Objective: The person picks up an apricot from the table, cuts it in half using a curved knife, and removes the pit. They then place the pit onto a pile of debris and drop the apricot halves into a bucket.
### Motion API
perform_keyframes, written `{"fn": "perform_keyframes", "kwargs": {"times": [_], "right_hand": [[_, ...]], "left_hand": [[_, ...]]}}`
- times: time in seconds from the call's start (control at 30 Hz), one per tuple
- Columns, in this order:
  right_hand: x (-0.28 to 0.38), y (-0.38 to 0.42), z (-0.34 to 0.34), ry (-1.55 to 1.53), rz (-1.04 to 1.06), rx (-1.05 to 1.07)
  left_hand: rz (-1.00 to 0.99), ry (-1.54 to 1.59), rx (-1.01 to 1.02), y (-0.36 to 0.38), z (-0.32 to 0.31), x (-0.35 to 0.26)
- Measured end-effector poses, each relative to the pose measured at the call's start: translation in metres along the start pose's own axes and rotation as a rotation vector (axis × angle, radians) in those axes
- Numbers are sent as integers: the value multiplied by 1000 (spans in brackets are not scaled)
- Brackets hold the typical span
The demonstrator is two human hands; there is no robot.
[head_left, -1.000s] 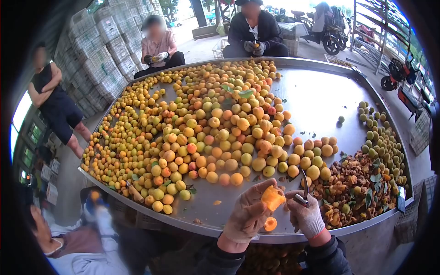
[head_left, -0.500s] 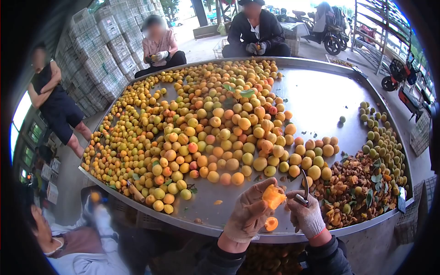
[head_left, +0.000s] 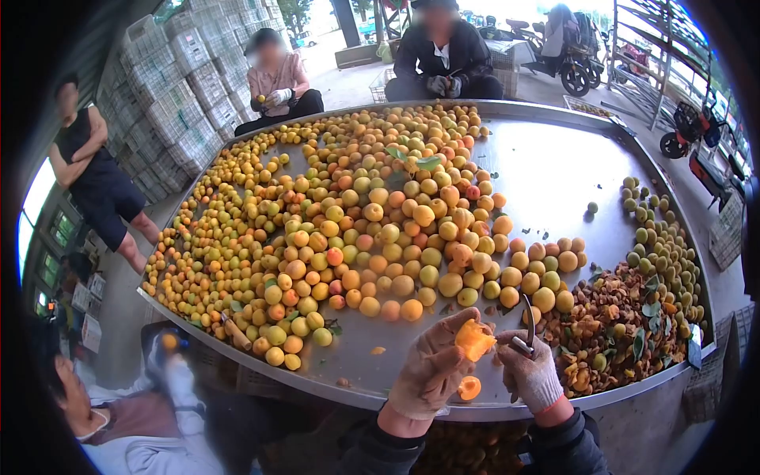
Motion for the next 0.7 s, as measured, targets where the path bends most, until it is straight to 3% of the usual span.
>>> {"fn": "perform_keyframes", "kwargs": {"times": [0.7], "right_hand": [[0,0,0,4,17,6]], "left_hand": [[-3,-4,-18,1,8,1]]}}
Point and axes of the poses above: each hand's wrist, its own y-axis away from the middle knuckle, its own z-axis out of the back of the hand, x = y × z, the point moved 2 cm from there along -y, towards the middle knuckle, and after that the axes turned 10 degrees about -z, right-handed, at the moved point
